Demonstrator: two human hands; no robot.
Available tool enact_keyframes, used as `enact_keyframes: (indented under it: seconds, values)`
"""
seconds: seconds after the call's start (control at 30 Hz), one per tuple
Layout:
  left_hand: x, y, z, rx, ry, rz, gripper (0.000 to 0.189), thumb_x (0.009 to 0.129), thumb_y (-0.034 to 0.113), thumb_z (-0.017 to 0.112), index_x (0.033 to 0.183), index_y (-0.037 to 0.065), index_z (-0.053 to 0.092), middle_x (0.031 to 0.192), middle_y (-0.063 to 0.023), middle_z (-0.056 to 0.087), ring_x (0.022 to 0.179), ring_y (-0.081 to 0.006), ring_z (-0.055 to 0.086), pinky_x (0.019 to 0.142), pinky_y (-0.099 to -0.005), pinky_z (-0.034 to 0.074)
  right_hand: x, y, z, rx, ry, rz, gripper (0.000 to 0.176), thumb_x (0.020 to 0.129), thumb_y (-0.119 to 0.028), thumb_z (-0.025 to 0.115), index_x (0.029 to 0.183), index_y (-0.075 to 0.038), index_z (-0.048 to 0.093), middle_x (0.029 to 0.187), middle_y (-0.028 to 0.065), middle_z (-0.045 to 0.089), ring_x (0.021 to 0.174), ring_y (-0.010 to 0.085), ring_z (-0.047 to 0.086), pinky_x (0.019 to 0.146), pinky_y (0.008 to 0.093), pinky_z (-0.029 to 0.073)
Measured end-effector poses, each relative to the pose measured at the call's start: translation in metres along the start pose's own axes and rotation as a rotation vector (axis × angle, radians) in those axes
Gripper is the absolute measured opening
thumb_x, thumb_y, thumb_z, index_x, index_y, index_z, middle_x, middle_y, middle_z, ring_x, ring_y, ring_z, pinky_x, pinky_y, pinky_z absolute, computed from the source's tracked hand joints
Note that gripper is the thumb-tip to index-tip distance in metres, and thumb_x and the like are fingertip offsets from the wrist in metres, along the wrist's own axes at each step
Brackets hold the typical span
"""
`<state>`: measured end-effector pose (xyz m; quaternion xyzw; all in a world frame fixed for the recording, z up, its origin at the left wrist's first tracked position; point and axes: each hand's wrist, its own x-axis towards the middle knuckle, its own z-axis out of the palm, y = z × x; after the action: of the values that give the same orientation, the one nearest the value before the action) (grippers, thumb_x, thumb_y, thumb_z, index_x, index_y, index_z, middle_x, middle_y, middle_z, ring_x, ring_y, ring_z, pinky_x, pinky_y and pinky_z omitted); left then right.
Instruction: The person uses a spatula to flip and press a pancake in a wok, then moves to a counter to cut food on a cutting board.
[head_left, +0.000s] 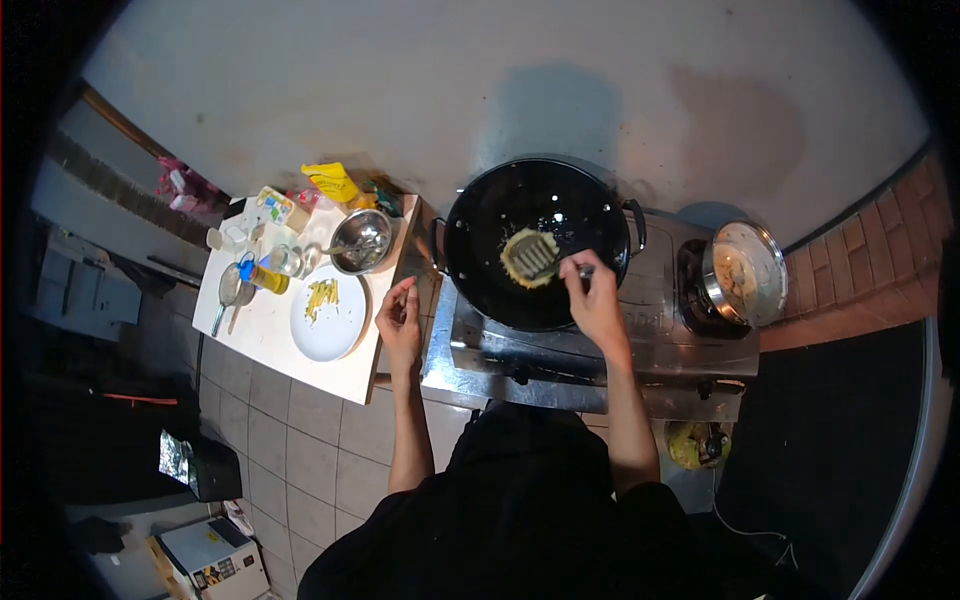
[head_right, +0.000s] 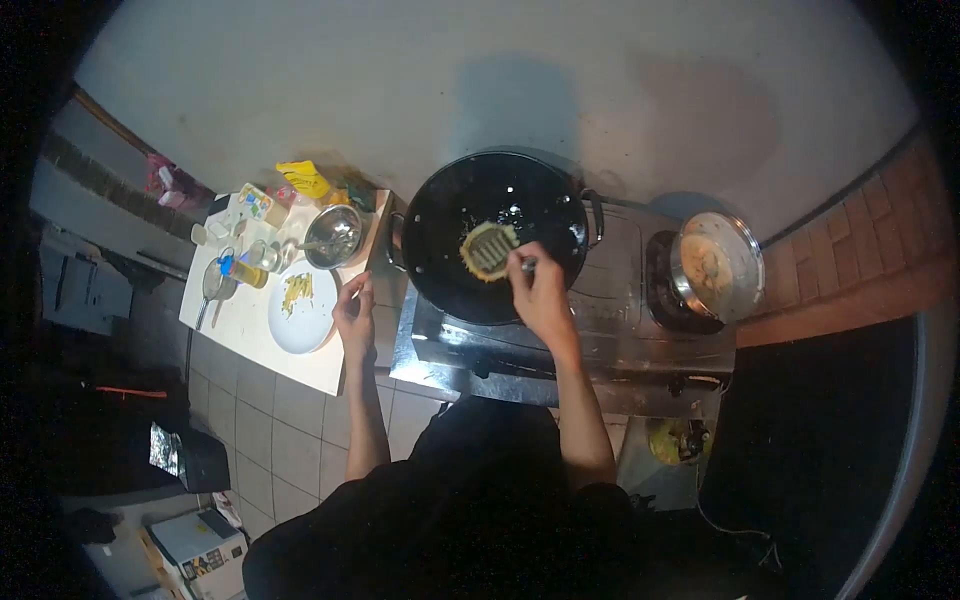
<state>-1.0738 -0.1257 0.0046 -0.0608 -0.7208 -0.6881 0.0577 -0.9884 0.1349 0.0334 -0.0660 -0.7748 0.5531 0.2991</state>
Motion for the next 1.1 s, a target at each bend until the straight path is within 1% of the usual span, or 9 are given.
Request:
enact_keyframes:
  seconds: [0.1, 0.17, 0.27, 0.4, 0.53, 0.73, 0.87, 0.93, 1.1]
  values:
    - [0.009, -0.004, -0.003, 0.086, 0.006, 0.026, 0.027, 0.092, 0.020, 0.061, 0.111, 0.001, 0.063, 0.094, -0.0016, 0.058, 0.077, -0.0076, 0.048, 0.067, -0.0229, 0.040, -0.005, -0.011, -0.019, -0.085, -0.032, 0.069, 0.013, 0.092, -0.010, 0.056, 0.085, 0.001, 0.055, 0.066, 0.0096, 0.058, 0.056, 0.0091, 0.051, 0.051, 0.0270, 0.039]
    - [0.015, 0.001, -0.001, 0.033, 0.011, -0.035, 0.028, 0.094, 0.017, 0.057, 0.114, -0.002, 0.059, 0.108, -0.0111, 0.063, 0.100, -0.0151, 0.057, 0.089, -0.0280, 0.042, 0.000, -0.008, -0.026, -0.029, 0.057, 0.038, 0.013, 0.092, -0.010, 0.056, 0.086, 0.001, 0.055, 0.066, 0.0118, 0.059, 0.057, 0.0102, 0.056, 0.051, 0.0291, 0.040]
    - [0.034, 0.001, 0.000, 0.257, -0.139, -0.033, 0.038, 0.094, 0.025, 0.057, 0.121, -0.002, 0.057, 0.107, -0.0074, 0.062, 0.086, -0.0111, 0.054, 0.074, -0.0244, 0.043, 0.006, 0.011, -0.003, -0.033, 0.066, 0.024, 0.013, 0.092, -0.010, 0.056, 0.088, 0.002, 0.054, 0.068, 0.0144, 0.060, 0.058, 0.0121, 0.057, 0.052, 0.0298, 0.042]
    - [0.057, -0.002, 0.017, 0.355, -0.221, 0.043, 0.044, 0.096, 0.030, 0.052, 0.117, -0.008, 0.057, 0.100, -0.0145, 0.065, 0.092, -0.0175, 0.057, 0.081, -0.0318, 0.045, -0.006, -0.012, -0.011, -0.045, -0.096, 0.094, 0.013, 0.092, -0.011, 0.056, 0.087, 0.002, 0.055, 0.064, 0.0099, 0.055, 0.056, 0.0080, 0.050, 0.050, 0.0264, 0.038]
    - [0.055, 0.016, 0.029, 0.416, -0.236, -0.025, 0.044, 0.096, 0.031, 0.052, 0.109, -0.010, 0.061, 0.092, -0.0177, 0.067, 0.089, -0.0196, 0.059, 0.084, -0.0338, 0.044, -0.005, -0.003, -0.026, 0.003, 0.042, 0.105, 0.012, 0.093, -0.010, 0.054, 0.087, 0.001, 0.055, 0.062, 0.0083, 0.053, 0.056, 0.0070, 0.049, 0.050, 0.0256, 0.037]
    - [0.059, 0.020, 0.032, 0.436, -0.187, -0.034, 0.044, 0.093, 0.032, 0.059, 0.105, -0.010, 0.064, 0.091, -0.0151, 0.067, 0.088, -0.0148, 0.056, 0.082, -0.0306, 0.044, -0.004, 0.007, 0.001, 0.168, -0.035, 0.088, 0.013, 0.094, -0.011, 0.053, 0.091, 0.002, 0.052, 0.071, 0.0106, 0.059, 0.066, 0.0097, 0.058, 0.056, 0.0289, 0.044]
    - [0.064, 0.005, 0.029, 0.302, -0.178, -0.057, 0.041, 0.093, 0.032, 0.059, 0.102, -0.007, 0.066, 0.084, -0.0085, 0.065, 0.083, -0.0128, 0.054, 0.080, -0.0277, 0.042, -0.001, -0.005, -0.042, -0.037, -0.014, 0.203, 0.012, 0.096, -0.007, 0.049, 0.089, 0.002, 0.052, 0.074, 0.0057, 0.060, 0.067, 0.0077, 0.054, 0.056, 0.0259, 0.042]
    - [0.067, 0.004, 0.032, 0.229, -0.254, -0.034, 0.038, 0.094, 0.031, 0.058, 0.097, -0.007, 0.067, 0.080, -0.0044, 0.063, 0.080, -0.0116, 0.053, 0.078, -0.0264, 0.041, 0.007, -0.005, -0.031, -0.081, 0.099, 0.062, 0.011, 0.095, -0.008, 0.050, 0.089, 0.001, 0.053, 0.072, 0.0086, 0.059, 0.063, 0.0077, 0.052, 0.053, 0.0275, 0.040]
    - [0.080, -0.018, 0.028, 0.120, -0.282, 0.006, 0.032, 0.095, 0.025, 0.056, 0.100, -0.005, 0.065, 0.088, -0.0027, 0.064, 0.082, -0.0104, 0.053, 0.076, -0.0250, 0.041, 0.010, -0.002, -0.002, -0.029, -0.109, 0.050, 0.009, 0.092, -0.007, 0.054, 0.087, 0.000, 0.052, 0.069, 0.0114, 0.057, 0.063, 0.0137, 0.054, 0.058, 0.0292, 0.042]
